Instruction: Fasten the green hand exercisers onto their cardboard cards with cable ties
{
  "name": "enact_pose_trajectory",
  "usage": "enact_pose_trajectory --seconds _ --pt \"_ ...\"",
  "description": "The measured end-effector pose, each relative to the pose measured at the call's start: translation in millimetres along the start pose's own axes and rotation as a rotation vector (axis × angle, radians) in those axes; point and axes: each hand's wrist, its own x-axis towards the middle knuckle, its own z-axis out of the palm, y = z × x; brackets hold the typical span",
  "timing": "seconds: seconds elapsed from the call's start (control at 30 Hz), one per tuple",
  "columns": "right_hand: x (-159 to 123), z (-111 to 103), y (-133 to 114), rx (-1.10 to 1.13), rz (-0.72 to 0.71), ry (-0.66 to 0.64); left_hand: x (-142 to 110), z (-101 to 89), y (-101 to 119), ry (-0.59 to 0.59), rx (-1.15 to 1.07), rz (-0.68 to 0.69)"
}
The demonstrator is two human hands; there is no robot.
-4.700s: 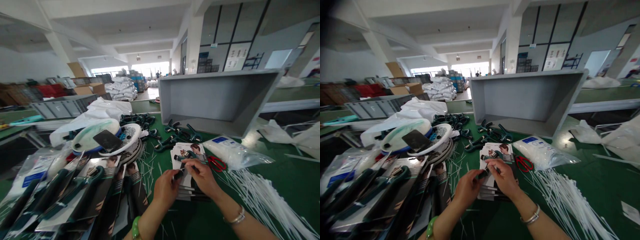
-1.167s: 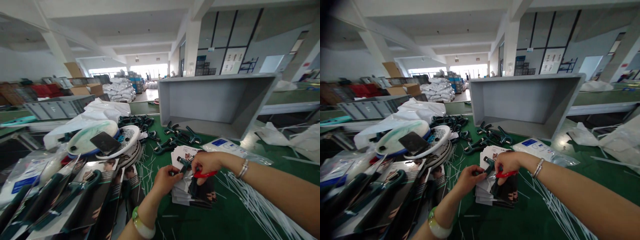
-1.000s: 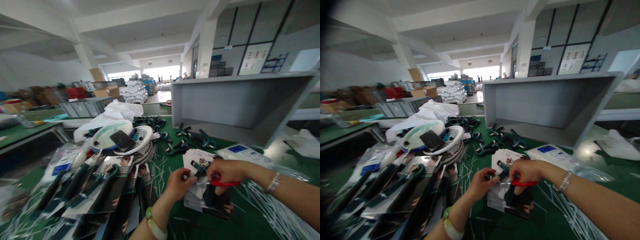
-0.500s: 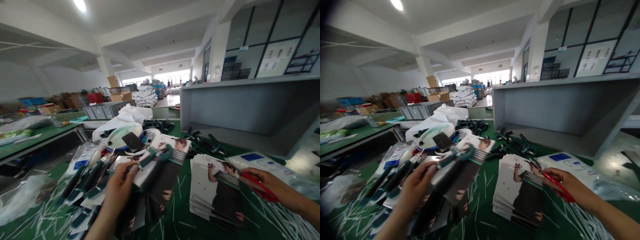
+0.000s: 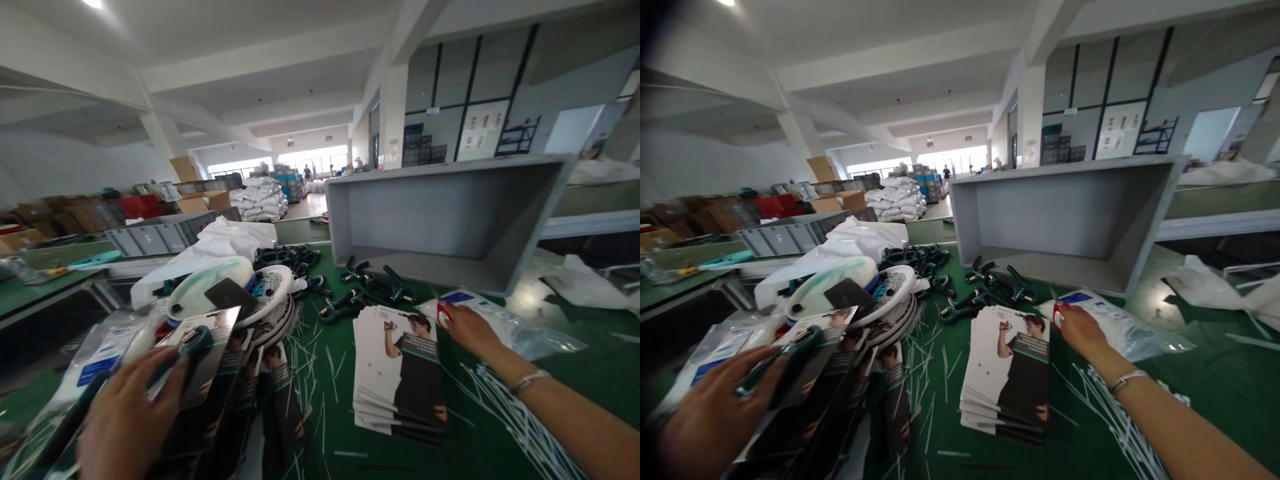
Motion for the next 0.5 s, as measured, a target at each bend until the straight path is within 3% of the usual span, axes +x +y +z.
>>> enact_pose_trajectory --seconds 0.07,0.13,0.17,0.23,0.33,0.5 --pt "6 -1 -6 -0.036 0.003 -0.019 -28 38.4 52 -0.240 -0.152 0.153" --pt "10 -5 -13 -0.072 0.003 -0.032 -57 85.3 99 -0.585 -0.317 0.174" --pt "11 -7 -16 -0.086 0.006 -0.031 -70 108.8 118 -0.694 -0.349 0.153" --pt "13 -15 -22 -0.102 0.011 -0.017 -88 148.9 145 -0.788 -0.363 0.103" --pt "16 -29 -26 -0.094 -0.003 0.001 -93 183.1 156 -0.823 -0.354 0.097" --pt "2 -48 -18 -0.046 0.028 -0.058 -78 195.6 131 -0.871 -0.311 0.056"
